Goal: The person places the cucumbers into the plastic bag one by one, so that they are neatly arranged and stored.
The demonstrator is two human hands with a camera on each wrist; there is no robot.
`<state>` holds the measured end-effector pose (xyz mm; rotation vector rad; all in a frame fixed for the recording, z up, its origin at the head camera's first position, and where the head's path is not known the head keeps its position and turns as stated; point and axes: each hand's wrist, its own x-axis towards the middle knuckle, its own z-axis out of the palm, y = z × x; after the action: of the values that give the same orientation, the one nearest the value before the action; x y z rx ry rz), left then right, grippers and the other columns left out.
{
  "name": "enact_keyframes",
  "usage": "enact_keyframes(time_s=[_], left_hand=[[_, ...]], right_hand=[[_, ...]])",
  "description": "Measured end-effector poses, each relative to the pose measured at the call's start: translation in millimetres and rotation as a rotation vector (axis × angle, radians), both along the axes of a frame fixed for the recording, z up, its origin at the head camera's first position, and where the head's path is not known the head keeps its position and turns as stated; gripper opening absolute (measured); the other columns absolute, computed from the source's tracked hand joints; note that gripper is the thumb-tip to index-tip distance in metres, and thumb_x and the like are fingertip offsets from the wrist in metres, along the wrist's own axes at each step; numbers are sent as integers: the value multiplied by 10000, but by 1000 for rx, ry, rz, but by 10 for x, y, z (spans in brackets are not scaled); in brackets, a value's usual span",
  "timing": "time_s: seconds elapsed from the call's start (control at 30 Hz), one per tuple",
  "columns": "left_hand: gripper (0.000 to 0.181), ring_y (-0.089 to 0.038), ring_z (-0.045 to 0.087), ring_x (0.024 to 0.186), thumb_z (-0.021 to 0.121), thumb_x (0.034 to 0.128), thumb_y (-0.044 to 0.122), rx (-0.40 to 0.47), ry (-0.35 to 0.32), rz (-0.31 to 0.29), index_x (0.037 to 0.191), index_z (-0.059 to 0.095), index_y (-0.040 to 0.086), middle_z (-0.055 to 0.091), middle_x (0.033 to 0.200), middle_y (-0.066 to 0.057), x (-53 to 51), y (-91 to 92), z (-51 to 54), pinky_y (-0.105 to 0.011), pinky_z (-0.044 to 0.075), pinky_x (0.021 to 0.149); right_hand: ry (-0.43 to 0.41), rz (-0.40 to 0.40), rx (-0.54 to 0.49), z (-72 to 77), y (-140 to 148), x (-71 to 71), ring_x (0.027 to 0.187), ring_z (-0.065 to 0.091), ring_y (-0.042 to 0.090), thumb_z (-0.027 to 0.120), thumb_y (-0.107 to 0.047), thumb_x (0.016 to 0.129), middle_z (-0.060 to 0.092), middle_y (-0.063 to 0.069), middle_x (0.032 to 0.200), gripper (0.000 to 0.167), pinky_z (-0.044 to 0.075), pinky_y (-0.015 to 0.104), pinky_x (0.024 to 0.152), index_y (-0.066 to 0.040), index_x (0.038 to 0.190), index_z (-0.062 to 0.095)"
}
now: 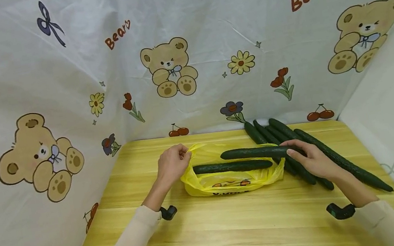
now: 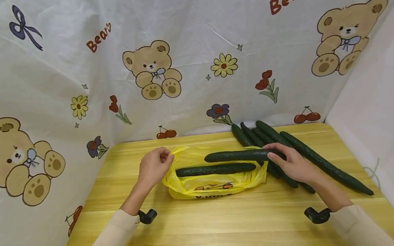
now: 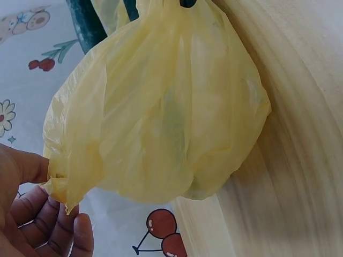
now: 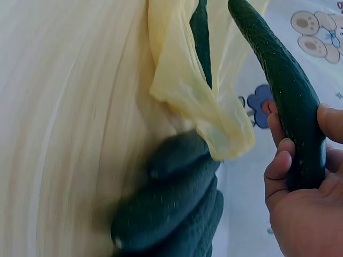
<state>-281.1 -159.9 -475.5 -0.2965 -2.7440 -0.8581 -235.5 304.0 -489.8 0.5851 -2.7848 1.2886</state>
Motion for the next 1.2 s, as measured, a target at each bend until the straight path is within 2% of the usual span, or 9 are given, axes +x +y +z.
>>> enact_keyframes(time_s=[0.13, 0.27, 0.53, 0.7, 0.83, 0.9, 0.97, 1.07, 1.2], left_hand=[[154, -108, 656, 732, 711, 1023, 308, -4, -6, 2, 1036, 789, 176, 755, 884, 39, -10, 2, -8, -306, 525, 658], [144, -107, 657, 731, 715, 1025, 303, -4, 4, 4, 1023, 788, 178, 755, 880, 40, -18, -5, 3, -308, 528, 656], [144, -113, 648, 722, 708, 1029, 303, -15, -19, 1, 1022, 778, 178, 748, 876, 40, -12, -13, 16, -302, 515, 647], [138, -117, 648, 724, 707, 1033, 294, -17, -13, 0, 1023, 778, 177, 746, 876, 35, -12, -9, 13, -301, 514, 643], [139, -122, 647, 719, 705, 1036, 296, -16, -6, 8, 1012, 779, 181, 744, 868, 37, -19, -1, 28, -307, 515, 637], [140, -124, 652, 727, 705, 1038, 298, -15, -4, 8, 1014, 780, 181, 745, 873, 38, -20, 5, 34, -312, 521, 642], [140, -126, 658, 736, 706, 1039, 300, -15, -2, 6, 1015, 780, 183, 747, 875, 39, -16, 11, 37, -319, 528, 649], [137, -121, 671, 758, 707, 1039, 295, -16, -3, 3, 1024, 782, 181, 754, 887, 38, -5, 18, 32, -323, 540, 665], [147, -130, 681, 774, 695, 1044, 288, -13, 13, 10, 1047, 789, 175, 761, 901, 31, 18, 21, 32, -343, 556, 684]], right_hand=[[-22, 27, 0, 1, -149, -40, 1389, 563, 432, 470, -263, 1169, 589, 225, 1521, 407, 502, 536, 1082, -82, 1526, 546], [-29, 51, -14, 4, -315, -133, 1447, 513, 515, 460, -266, 1172, 542, 263, 1568, 431, 419, 716, 1138, -40, 1534, 520], [0, 87, 8, 17, -635, -278, 1199, 653, 459, 465, -255, 1170, 605, 245, 1494, 412, 525, 598, 1019, -24, 1499, 556], [-15, 97, -16, 22, -862, -335, 1283, 648, 404, 478, -242, 1166, 603, 243, 1503, 410, 522, 612, 1069, -2, 1488, 562], [-34, 109, -25, 56, -1083, -366, 934, 666, 315, 484, -243, 1164, 666, 260, 1309, 400, 538, 488, 927, -11, 1480, 563], [-31, 108, -23, 56, -1183, -386, 874, 620, 264, 490, -245, 1162, 674, 248, 1270, 394, 513, 440, 887, -16, 1474, 568], [-42, 109, -33, 36, -1257, -406, 888, 624, 277, 489, -245, 1162, 669, 263, 1286, 401, 508, 447, 898, -10, 1478, 562], [-51, 107, -39, -25, -1333, -426, 1137, 658, 309, 490, -242, 1161, 639, 259, 1423, 403, 532, 505, 986, 2, 1474, 561], [-62, 110, -20, -96, -1368, -435, 1178, 674, 346, 492, -226, 1159, 634, 271, 1433, 393, 534, 549, 1025, 0, 1474, 556]])
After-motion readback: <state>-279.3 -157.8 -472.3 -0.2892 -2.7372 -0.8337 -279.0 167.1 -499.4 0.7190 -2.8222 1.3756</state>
